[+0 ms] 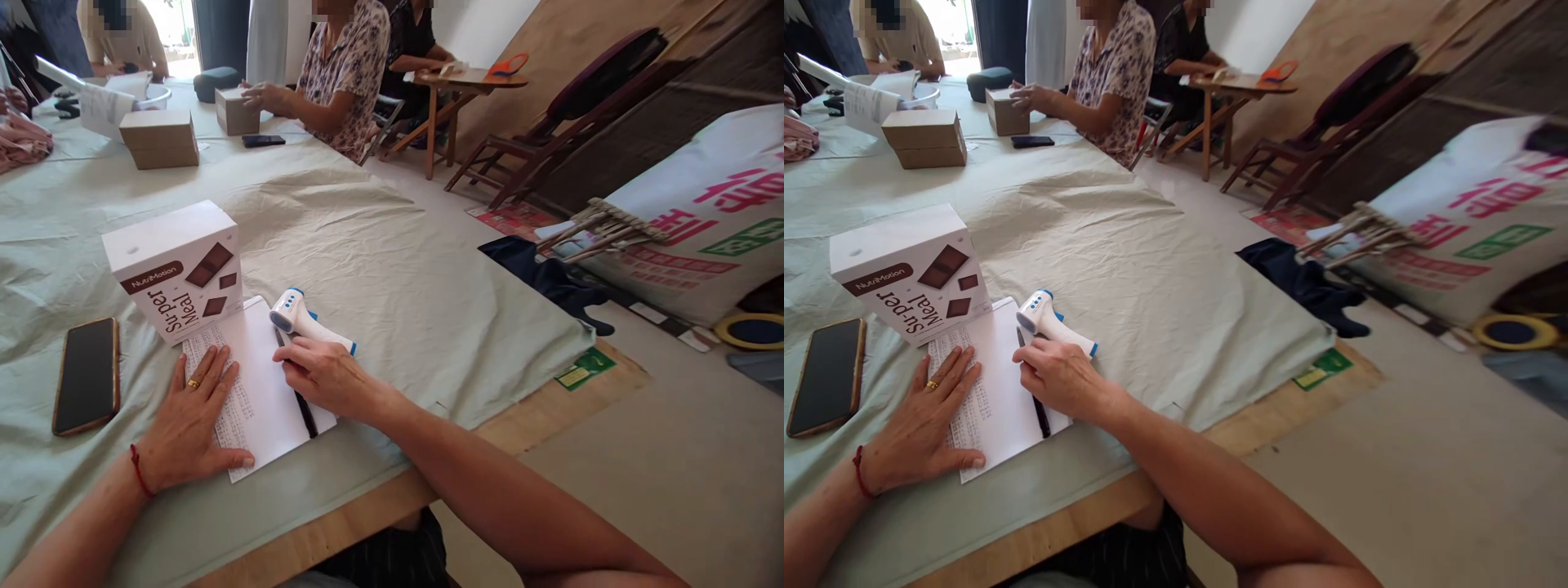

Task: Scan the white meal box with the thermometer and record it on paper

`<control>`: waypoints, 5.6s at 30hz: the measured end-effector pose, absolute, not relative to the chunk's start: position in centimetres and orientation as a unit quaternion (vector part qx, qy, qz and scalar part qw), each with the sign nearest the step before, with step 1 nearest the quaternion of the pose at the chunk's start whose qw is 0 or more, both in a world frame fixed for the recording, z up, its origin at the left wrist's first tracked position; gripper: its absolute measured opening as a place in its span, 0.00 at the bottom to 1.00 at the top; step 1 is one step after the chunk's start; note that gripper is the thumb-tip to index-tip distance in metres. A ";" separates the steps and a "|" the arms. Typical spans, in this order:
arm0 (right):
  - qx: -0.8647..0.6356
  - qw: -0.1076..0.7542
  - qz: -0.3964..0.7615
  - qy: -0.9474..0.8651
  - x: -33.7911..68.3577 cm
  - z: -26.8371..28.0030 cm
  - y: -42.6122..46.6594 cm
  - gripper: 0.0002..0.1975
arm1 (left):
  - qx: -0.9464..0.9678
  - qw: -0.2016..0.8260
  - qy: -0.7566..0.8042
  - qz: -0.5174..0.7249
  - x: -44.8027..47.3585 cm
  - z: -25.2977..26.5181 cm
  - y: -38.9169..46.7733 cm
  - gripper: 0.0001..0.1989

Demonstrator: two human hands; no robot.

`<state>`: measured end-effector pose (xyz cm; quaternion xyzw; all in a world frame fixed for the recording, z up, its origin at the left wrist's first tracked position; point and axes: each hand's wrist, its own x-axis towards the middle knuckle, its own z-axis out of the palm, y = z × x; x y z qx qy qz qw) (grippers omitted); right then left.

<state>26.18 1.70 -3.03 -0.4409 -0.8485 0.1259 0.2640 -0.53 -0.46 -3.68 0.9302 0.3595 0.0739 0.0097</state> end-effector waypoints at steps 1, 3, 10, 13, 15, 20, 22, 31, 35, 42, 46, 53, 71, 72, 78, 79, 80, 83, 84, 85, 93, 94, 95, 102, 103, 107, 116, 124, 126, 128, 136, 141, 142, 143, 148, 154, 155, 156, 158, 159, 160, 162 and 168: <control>-0.428 0.288 0.136 -0.846 26.2 -2.8 1.6 0.13 | 0.929 0.013 0.364 0.070 -0.4 -3.6 -0.5 0.57; -0.393 0.338 0.164 -0.840 26.2 -2.4 1.3 0.15 | 0.926 0.021 0.372 0.060 -0.3 -3.5 -0.6 0.56; -0.306 0.498 0.186 -0.790 25.7 -1.2 0.2 0.18 | 0.921 0.044 0.384 0.042 0.1 -2.9 -0.9 0.55; -0.294 0.544 0.217 -0.756 25.1 -1.4 -0.8 0.10 | 0.920 0.046 0.387 0.036 0.3 -2.9 -1.0 0.55; -0.297 0.552 0.262 -0.734 24.6 -1.5 -1.7 0.11 | 0.920 0.049 0.387 0.039 0.5 -2.9 -1.0 0.55; -0.289 0.491 0.379 -0.729 23.2 -0.8 -3.7 0.20 | 0.913 0.065 0.399 0.054 1.0 -2.8 -1.4 0.54; -0.276 0.475 0.385 -0.741 22.7 -0.6 -4.1 0.19 | 0.911 0.065 0.403 0.053 1.2 -2.8 -1.5 0.52; -0.405 0.401 0.466 -0.677 21.6 -2.1 -4.2 0.07 | 0.909 0.067 0.408 0.041 1.2 -2.9 -1.5 0.54; -0.441 0.385 0.474 -0.658 22.8 -2.8 -3.9 0.05 | 0.910 0.067 0.407 0.037 1.2 -3.0 -1.5 0.55; -0.431 0.385 0.413 -0.704 22.8 -3.8 -3.6 0.06 | 0.910 0.063 0.406 0.058 1.1 -3.3 -1.6 0.53; -0.441 0.381 0.367 -0.725 22.4 -4.2 -3.6 0.06 | 0.908 0.066 0.409 0.057 0.9 -3.3 -1.7 0.54; -0.442 0.389 0.366 -0.721 22.3 -4.4 -3.8 0.03 | 0.907 0.074 0.411 0.060 1.0 -3.4 -1.7 0.54; -0.418 0.371 0.333 -0.759 22.3 -4.0 -3.8 0.04 | 0.908 0.064 0.412 0.036 1.1 -3.0 -1.8 0.54; -0.417 0.372 0.330 -0.761 22.3 -4.0 -3.7 0.05 | 0.908 0.063 0.413 0.035 1.2 -2.9 -1.8 0.54; -0.413 0.384 0.322 -0.761 22.2 -4.2 -3.8 0.05 | 0.908 0.061 0.413 0.034 1.2 -3.0 -1.8 0.53; -0.413 0.387 0.321 -0.759 22.2 -4.3 -3.8 0.05 | 0.908 0.060 0.412 0.035 1.1 -3.0 -1.8 0.53; -0.413 0.391 0.319 -0.758 22.1 -4.3 -3.8 0.05 | 0.909 0.060 0.412 0.035 1.1 -3.0 -1.8 0.54; -0.409 0.405 0.311 -0.756 22.0 -4.3 -3.7 0.06 | 0.910 0.058 0.409 0.036 1.1 -3.0 -1.7 0.54; -0.407 0.408 0.309 -0.757 22.0 -4.3 -3.7 0.07 | 0.910 0.058 0.408 0.036 1.1 -3.0 -1.7 0.54; -0.405 0.410 0.306 -0.758 22.0 -4.2 -3.7 0.07 | 0.911 0.058 0.408 0.036 1.1 -3.0 -1.7 0.54; -0.404 0.404 0.288 -0.769 21.9 -4.1 -3.8 0.07 | 0.912 0.054 0.404 0.039 1.1 -3.1 -1.7 0.54; -0.408 0.403 0.289 -0.766 21.9 -4.1 -3.9 0.07 | 0.913 0.055 0.403 0.041 1.0 -3.2 -1.7 0.54; -0.412 0.401 0.292 -0.765 21.8 -4.0 -3.9 0.07 | 0.913 0.054 0.403 0.044 1.0 -3.2 -1.7 0.54; -0.415 0.398 0.292 -0.764 21.8 -4.0 -3.9 0.07 | 0.912 0.037 0.405 0.047 1.0 -3.3 -1.9 0.48; -0.415 0.397 0.291 -0.765 21.7 -4.1 -3.9 0.07 | 0.912 0.035 0.405 0.046 1.0 -3.3 -1.9 0.48; -0.414 0.396 0.288 -0.768 21.7 -4.4 -3.8 0.07 | 0.912 0.037 0.406 0.040 1.0 -3.2 -1.9 0.48; -0.418 0.386 0.288 -0.770 21.8 -4.5 -3.8 0.07 | 0.910 0.048 0.410 0.044 1.0 -3.2 -1.9 0.49; -0.412 0.389 0.292 -0.770 21.7 -4.5 -3.8 0.07 | 0.908 0.050 0.414 0.044 1.0 -3.1 -1.9 0.48; -0.407 0.388 0.300 -0.771 21.7 -4.5 -3.7 0.07 | 0.908 0.049 0.413 0.045 1.0 -3.2 -1.9 0.49; -0.409 0.384 0.303 -0.771 21.7 -4.4 -3.7 0.06 | 0.908 0.045 0.412 0.054 0.9 -3.3 -1.9 0.49; -0.410 0.386 0.301 -0.769 21.5 -4.4 -3.6 0.06 | 0.908 0.018 0.414 0.058 0.7 -3.7 -2.0 0.49; -0.409 0.383 0.303 -0.771 21.6 -4.4 -3.6 0.06 | 0.908 0.025 0.414 0.051 0.8 -3.5 -1.9 0.49; -0.407 0.386 0.306 -0.770 21.7 -4.4 -3.6 0.06 | 0.908 0.028 0.415 0.050 0.8 -3.4 -1.9 0.49; -0.406 0.387 0.307 -0.769 21.7 -4.5 -3.6 0.06 | 0.908 0.031 0.416 0.050 0.9 -3.4 -1.9 0.49; -0.416 0.377 0.296 -0.773 21.8 -4.5 -3.7 0.07 | 0.906 0.048 0.417 0.052 1.0 -3.1 -2.0 0.48; -0.416 0.387 0.300 -0.766 21.7 -4.4 -3.8 0.07 | 0.907 0.049 0.417 0.043 1.0 -3.1 -2.0 0.48; -0.416 0.390 0.299 -0.765 21.7 -4.4 -3.8 0.07 | 0.907 0.049 0.416 0.041 1.0 -3.0 -2.0 0.48; -0.416 0.390 0.298 -0.765 21.6 -4.3 -3.8 0.07 | 0.907 0.048 0.416 0.039 1.1 -3.0 -2.0 0.48; -0.420 0.387 0.296 -0.766 21.6 -4.3 -3.8 0.07 | 0.908 0.046 0.415 0.041 1.1 -3.0 -2.0 0.48; -0.422 0.385 0.295 -0.766 21.6 -4.4 -3.8 0.07 | 0.908 0.045 0.415 0.043 1.1 -3.0 -2.0 0.48; -0.423 0.384 0.295 -0.766 21.7 -4.4 -3.8 0.07 | 0.908 0.044 0.415 0.045 1.1 -3.0 -2.0 0.48; -0.420 0.387 0.297 -0.765 21.7 -4.5 -3.8 0.07 | 0.908 0.045 0.413 0.047 1.0 -3.0 -1.9 0.48; -0.411 0.389 0.307 -0.765 21.8 -4.3 -3.7 0.07 | 0.908 0.052 0.414 0.045 1.1 -3.0 -1.9 0.48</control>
